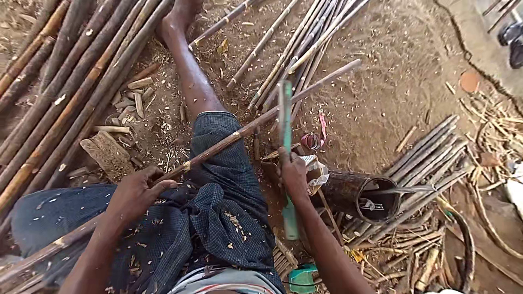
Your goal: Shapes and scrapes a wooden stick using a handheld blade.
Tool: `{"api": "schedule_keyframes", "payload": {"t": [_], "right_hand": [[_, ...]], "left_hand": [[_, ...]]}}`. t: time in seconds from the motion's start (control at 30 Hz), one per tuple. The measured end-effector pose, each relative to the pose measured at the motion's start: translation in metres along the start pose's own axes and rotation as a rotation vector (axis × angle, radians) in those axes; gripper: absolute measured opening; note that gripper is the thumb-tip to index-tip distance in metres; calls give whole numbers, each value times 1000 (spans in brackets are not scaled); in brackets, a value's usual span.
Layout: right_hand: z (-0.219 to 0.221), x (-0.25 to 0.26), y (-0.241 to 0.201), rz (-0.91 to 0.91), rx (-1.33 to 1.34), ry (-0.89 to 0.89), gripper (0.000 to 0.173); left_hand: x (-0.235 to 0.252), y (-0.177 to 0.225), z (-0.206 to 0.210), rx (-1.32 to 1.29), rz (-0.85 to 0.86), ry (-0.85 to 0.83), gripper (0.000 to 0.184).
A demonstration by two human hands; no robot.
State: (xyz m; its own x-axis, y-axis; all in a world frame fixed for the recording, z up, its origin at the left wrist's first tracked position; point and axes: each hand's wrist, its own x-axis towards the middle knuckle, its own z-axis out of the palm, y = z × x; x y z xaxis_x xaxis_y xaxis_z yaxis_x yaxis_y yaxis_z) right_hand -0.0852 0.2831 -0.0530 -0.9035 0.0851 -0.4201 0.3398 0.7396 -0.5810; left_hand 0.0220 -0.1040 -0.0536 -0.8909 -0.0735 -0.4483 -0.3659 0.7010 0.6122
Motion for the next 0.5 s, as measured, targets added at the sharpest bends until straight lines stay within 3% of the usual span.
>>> {"api": "schedule_keyframes", "payload": {"t": [0.1,0.13,0.23,0.37,0.5], "right_hand": [[11,-28,-8,-266,-308,-228,49],[6,-26,-10,-216,-279,-225,51],[-7,8,-3,13,-5,1,55],[12,-26,-6,-274,-296,-178,48],[-2,9,3,-31,42,20,55]], "left_hand": [[0,1,-4,-14,-20,11,28],[1,2,-4,-20,-19,4,27],[4,4,-3,-53,-25,-6,24],[4,3,-5,-80,-40,-27,22],[7,1,-6,-78,-12,-35,27]]}}
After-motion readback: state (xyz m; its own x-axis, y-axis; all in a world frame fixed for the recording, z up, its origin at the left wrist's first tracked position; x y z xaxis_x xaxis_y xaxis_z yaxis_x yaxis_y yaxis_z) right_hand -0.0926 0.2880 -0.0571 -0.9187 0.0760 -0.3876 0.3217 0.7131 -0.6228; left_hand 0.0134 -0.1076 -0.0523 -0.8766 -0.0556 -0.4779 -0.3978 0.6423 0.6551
